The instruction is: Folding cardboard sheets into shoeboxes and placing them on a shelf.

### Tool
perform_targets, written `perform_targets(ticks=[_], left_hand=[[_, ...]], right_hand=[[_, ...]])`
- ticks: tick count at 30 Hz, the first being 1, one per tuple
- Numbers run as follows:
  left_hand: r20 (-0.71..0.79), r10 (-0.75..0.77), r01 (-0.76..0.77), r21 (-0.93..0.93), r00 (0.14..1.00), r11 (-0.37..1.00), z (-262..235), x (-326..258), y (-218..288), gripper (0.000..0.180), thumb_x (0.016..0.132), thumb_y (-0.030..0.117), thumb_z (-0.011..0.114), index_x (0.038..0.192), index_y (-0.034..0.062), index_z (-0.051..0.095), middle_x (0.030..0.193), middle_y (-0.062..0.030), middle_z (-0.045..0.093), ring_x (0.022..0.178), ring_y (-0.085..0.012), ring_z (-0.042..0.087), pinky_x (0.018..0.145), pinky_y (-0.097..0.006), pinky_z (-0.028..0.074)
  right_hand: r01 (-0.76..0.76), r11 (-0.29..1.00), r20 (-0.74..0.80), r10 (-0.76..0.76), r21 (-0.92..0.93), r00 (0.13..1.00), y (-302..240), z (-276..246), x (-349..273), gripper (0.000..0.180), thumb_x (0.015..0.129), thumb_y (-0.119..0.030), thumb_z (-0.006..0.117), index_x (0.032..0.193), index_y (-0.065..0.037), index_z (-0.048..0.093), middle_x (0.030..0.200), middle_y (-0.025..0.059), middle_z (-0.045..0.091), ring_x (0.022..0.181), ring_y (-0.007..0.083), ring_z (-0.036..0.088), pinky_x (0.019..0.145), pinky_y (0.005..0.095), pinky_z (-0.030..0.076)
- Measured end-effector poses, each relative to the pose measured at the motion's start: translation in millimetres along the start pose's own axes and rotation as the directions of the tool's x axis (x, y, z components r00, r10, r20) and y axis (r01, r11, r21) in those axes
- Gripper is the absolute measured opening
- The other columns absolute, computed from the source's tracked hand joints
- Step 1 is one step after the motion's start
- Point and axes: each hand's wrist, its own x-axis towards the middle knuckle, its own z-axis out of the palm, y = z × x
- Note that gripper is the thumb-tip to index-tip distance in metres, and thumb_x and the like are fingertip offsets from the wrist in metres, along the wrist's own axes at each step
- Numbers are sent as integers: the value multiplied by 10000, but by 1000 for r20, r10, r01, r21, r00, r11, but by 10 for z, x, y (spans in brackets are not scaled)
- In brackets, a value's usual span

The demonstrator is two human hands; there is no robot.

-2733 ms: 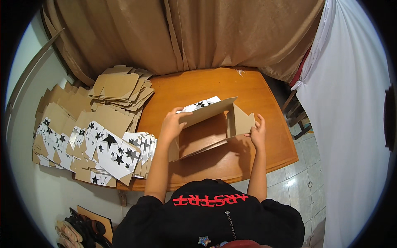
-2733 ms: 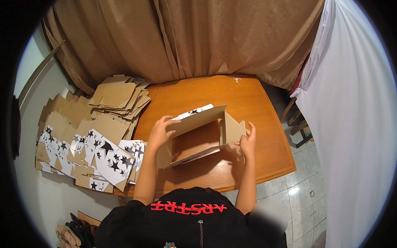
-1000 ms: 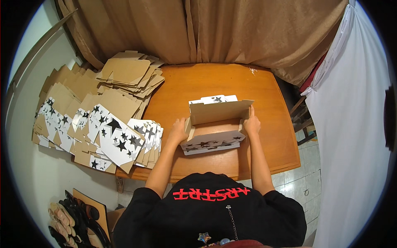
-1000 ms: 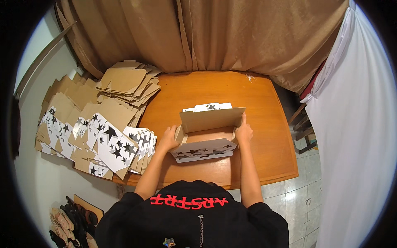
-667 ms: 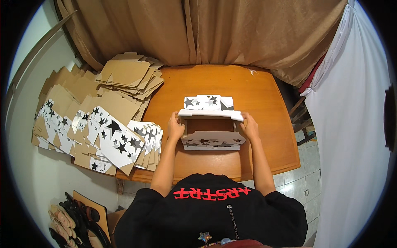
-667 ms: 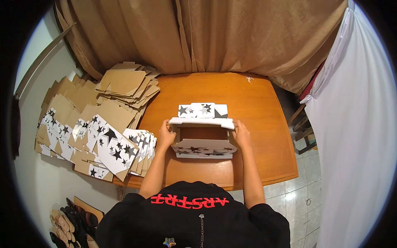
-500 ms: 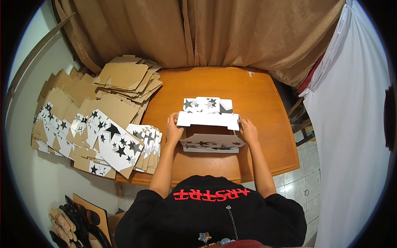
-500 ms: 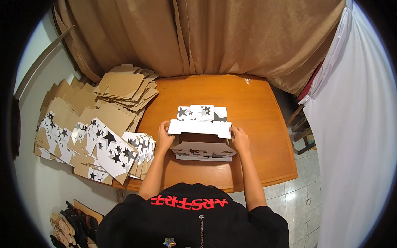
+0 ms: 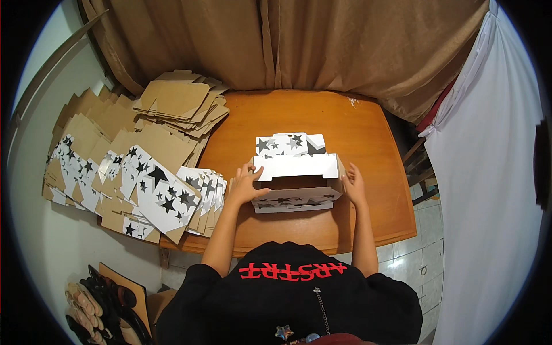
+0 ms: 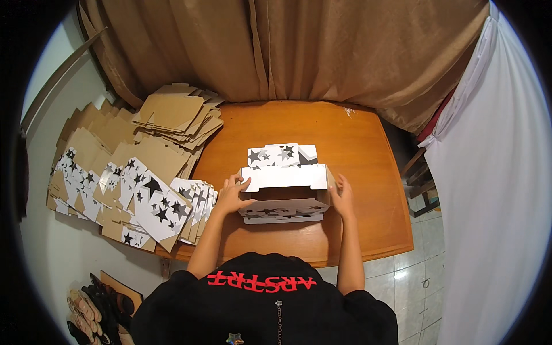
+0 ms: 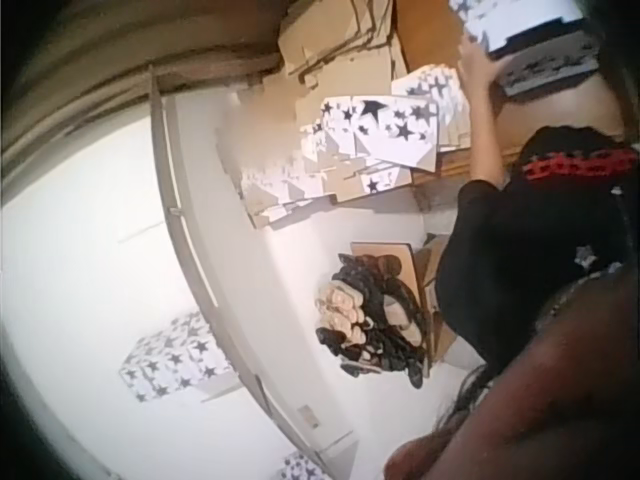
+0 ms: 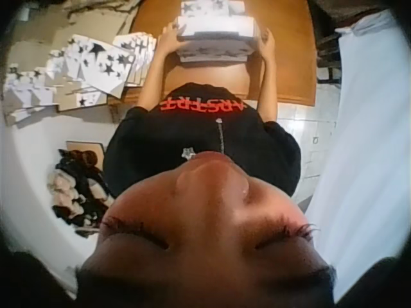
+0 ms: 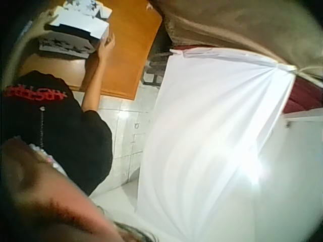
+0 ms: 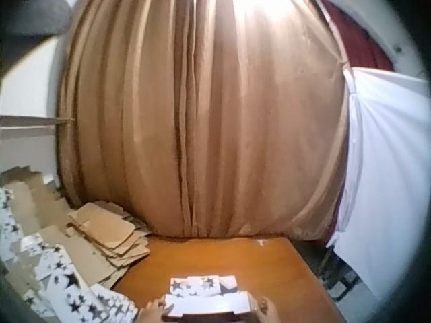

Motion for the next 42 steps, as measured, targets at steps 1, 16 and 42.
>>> perform_targets(ticks=[1, 16, 42], left_hand=[[71, -90, 91, -5, 993, 996, -16, 3, 21, 691, 636, 452, 710, 1242, 163, 549, 1247, -114, 399, 1110, -308, 395, 908, -436, 362], [286, -137, 138, 18, 948, 990, 91, -181, 124, 1400, 246, 646, 805, 1438, 271, 173, 1481, -235, -28, 1334, -490, -63, 1040, -612, 58], [-297, -420, 400, -127, 858, 907, 64, -355, -75, 688, 655, 446, 736, 1181, 72, 499, 1371, -215, 330, 1307, -355, 250, 1037, -513, 190]], right_hand=[[0, 1000, -2, 0, 2, 1000, 84, 0, -1, 519, 817, -226, 607, 1267, -24, 447, 1145, 266, 497, 1070, 317, 521, 864, 393, 447], [-212, 808, 121, 174, 550, 977, -278, -56, 62, 229, 906, -191, 526, 1030, -6, 584, 920, 56, 624, 846, 123, 583, 740, 266, 467], [-49, 687, 17, 89, -725, 996, -867, 730, 0, 959, 590, -488, 752, 1322, -37, 328, 1320, 206, 335, 1072, 369, 471, 823, 495, 411]])
